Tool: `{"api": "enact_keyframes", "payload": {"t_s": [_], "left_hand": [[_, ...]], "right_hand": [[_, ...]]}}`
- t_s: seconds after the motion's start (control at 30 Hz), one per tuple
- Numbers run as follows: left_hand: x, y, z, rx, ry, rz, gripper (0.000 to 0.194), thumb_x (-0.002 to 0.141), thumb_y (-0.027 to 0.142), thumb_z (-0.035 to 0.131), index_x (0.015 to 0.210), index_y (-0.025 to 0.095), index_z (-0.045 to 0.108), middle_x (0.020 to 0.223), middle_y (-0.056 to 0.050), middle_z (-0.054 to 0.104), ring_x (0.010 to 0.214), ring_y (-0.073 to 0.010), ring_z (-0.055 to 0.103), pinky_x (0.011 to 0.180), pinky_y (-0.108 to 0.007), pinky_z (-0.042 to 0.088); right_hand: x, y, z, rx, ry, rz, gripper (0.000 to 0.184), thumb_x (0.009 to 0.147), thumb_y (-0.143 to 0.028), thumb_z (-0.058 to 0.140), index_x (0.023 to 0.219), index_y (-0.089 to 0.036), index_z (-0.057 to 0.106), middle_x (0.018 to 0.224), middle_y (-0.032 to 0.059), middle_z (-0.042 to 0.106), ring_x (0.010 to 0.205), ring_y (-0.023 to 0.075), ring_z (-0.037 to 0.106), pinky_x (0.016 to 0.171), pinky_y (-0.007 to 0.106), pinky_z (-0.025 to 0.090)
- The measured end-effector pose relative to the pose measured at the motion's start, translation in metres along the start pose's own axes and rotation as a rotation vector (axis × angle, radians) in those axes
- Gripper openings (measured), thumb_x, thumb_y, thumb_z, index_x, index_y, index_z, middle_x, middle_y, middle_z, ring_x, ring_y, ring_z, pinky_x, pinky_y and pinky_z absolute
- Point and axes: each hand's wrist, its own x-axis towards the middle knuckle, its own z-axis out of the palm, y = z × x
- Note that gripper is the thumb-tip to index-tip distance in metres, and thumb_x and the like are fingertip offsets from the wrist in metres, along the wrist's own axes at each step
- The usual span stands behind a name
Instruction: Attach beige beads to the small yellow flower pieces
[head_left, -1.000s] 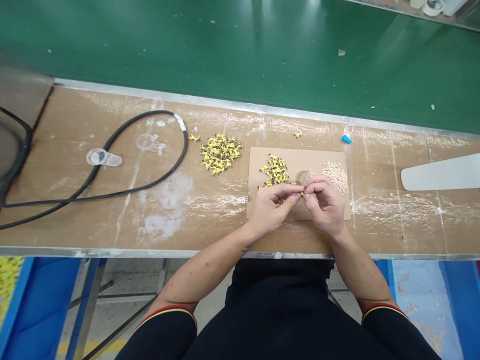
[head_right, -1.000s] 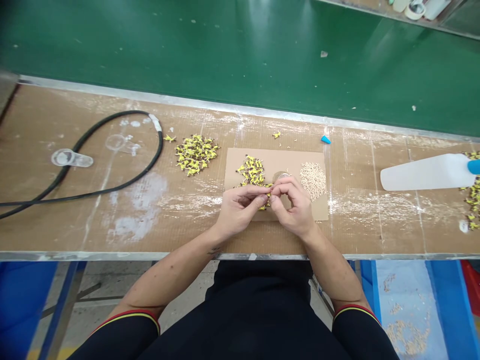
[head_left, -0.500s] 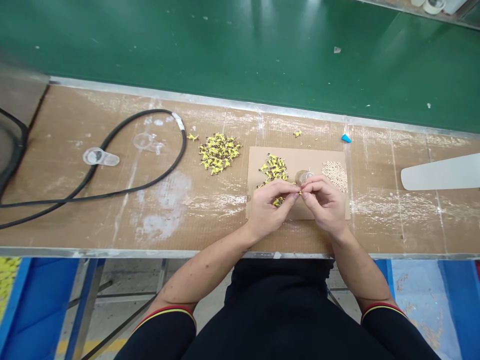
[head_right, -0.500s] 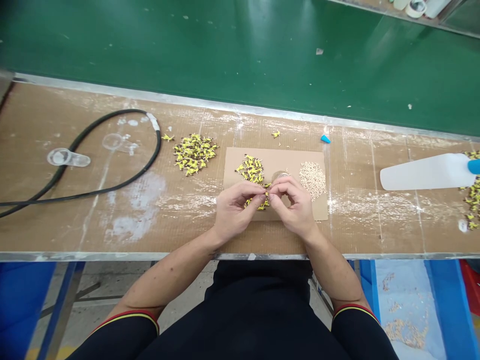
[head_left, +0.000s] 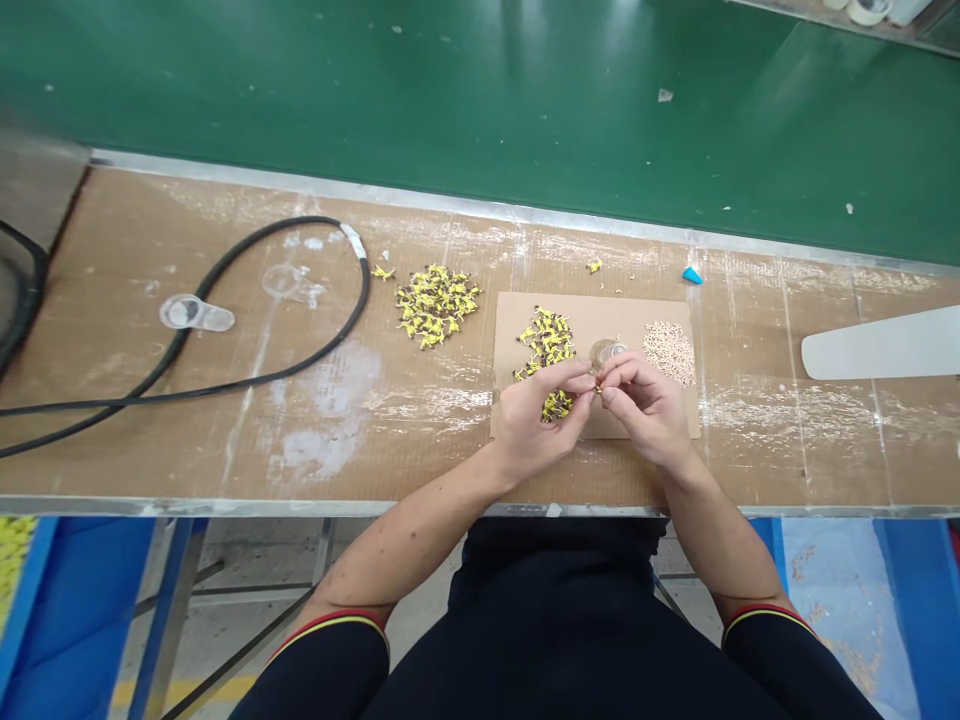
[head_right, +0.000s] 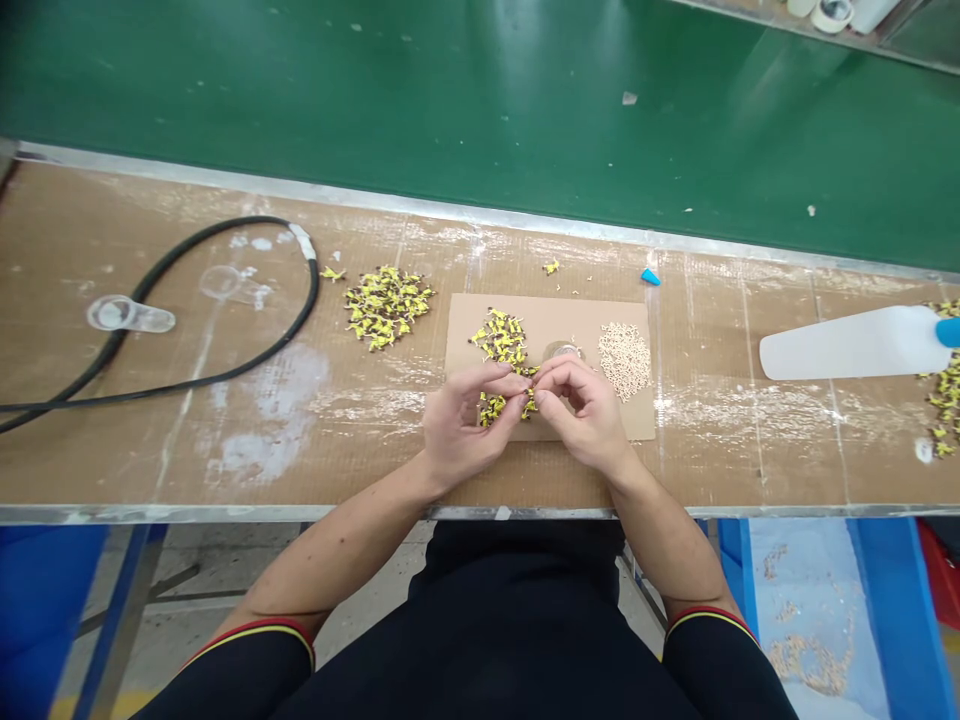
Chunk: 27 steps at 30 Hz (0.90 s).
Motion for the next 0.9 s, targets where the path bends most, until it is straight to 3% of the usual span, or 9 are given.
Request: {"api": "enact_keyframes", "payload": {"t_s": [0.47,0.7,0.9], "left_hand": [[0.0062,0.0058,-0.0036,0.129,-0.009,0.106,0.044,0.091,0.011,0.066,0.131,0.024,0.054,0.083,0.003,0.079,0.075,-0.013,0.079,0.077,-0.024,0.065],[0.0063,0.0058,-0.0035,0.226,-0.017,0.118,0.045,0.09,0.01,0.065,0.131,0.024,0.053,0.087,0.001,0.081,0.072,-0.0123,0.078,0.077,-0.023,0.063],[0.0049,0.0067,-0.0044,0.083,-0.05,-0.021,0.045,0.088,0.009,0.066,0.128,0.025,0.055,0.084,0.003,0.078,0.073,-0.0118,0.076,0.078,-0.024,0.062]], "right_hand": [[-0.0024,0.0037,0.0026,0.023,0.001,0.007,0.016,0.094,-0.031,0.068,0.081,-0.023,0.064,0.091,0.0041,0.065,0.076,0.0158,0.059,0.064,0.031,0.049],[-0.0031,0.0048,0.0048,0.021,0.015,0.01,0.013,0.093,-0.026,0.067,0.081,-0.022,0.062,0.09,0.0035,0.064,0.072,0.0147,0.057,0.062,0.03,0.048],[-0.0024,0.0035,0.0037,0.034,0.008,0.076,0.017,0.091,-0.031,0.07,0.078,-0.023,0.063,0.089,0.0042,0.065,0.078,0.0168,0.06,0.065,0.031,0.05]]}}
